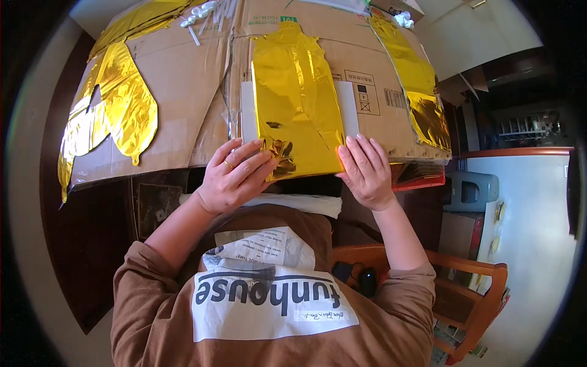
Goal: Folding and organizing gold foil decorative items on a cardboard box.
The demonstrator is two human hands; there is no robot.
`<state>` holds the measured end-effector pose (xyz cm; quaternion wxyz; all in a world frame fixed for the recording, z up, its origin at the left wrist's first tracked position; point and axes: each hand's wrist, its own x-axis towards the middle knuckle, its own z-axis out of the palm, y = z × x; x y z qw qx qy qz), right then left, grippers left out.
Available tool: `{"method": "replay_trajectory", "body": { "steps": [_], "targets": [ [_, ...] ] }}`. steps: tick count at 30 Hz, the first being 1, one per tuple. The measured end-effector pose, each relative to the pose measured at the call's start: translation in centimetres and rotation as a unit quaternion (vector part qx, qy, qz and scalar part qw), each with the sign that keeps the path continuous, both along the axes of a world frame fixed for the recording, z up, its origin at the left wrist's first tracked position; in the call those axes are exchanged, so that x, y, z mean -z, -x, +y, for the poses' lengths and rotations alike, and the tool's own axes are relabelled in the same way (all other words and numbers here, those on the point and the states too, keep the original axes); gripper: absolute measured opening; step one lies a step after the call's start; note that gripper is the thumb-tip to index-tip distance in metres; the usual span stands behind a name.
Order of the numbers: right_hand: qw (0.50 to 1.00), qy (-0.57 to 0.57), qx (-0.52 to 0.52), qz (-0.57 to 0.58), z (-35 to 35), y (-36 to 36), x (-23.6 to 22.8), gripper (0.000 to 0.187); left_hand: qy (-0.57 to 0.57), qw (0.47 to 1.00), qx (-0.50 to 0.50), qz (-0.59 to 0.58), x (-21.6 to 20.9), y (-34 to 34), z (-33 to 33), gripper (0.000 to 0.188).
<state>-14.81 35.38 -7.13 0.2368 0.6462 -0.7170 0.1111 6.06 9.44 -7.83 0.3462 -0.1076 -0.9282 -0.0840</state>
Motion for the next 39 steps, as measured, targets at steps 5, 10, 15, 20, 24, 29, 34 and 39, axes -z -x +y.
{"method": "replay_trajectory", "body": {
  "steps": [5, 10, 15, 20, 24, 29, 34, 39],
  "targets": [
    [0.999, 0.041, 0.004, 0.036, -0.6, 0.3, 0.2, 0.036, 0.016, 1.0, -0.004, 0.021, 0.2, 0.6, -0.4, 0.035],
    [0.997, 0.058, 0.008, 0.056, -1.2, -0.3, -0.7, 0.026, 0.021, 0.999, -0.008, 0.027, -0.3, 0.7, -0.3, 0.028],
    [0.998, 0.028, -0.019, 0.046, -0.1, -2.4, -2.8, 0.023, 0.02, 1.0, 0.01, 0.019, -2.6, -0.7, -0.2, 0.025],
    [0.994, 0.049, -0.074, 0.065, -1.8, -0.7, -8.9, 0.023, 0.048, 0.994, 0.065, 0.076, -6.9, 1.3, -3.6, 0.027],
    [0.967, 0.115, -0.063, 0.217, -6.2, 4.8, -16.3, 0.024, 0.155, 0.968, 0.067, 0.184, -15.9, 7.9, -9.4, 0.031],
    [0.944, 0.113, -0.059, 0.303, -8.2, 7.4, -17.7, 0.023, 0.283, 0.932, 0.078, 0.212, -18.4, 9.8, -11.6, 0.025],
    [0.971, -0.004, -0.09, 0.221, -7.1, 7.6, -5.8, 0.025, 0.234, 0.955, 0.168, 0.067, -6.5, 10.2, -11.4, 0.027],
    [0.996, -0.047, -0.042, 0.057, -5.6, 6.0, -4.2, 0.034, 0.099, 0.976, 0.186, -0.058, -5.6, 9.1, -10.1, 0.026]
  ]
}}
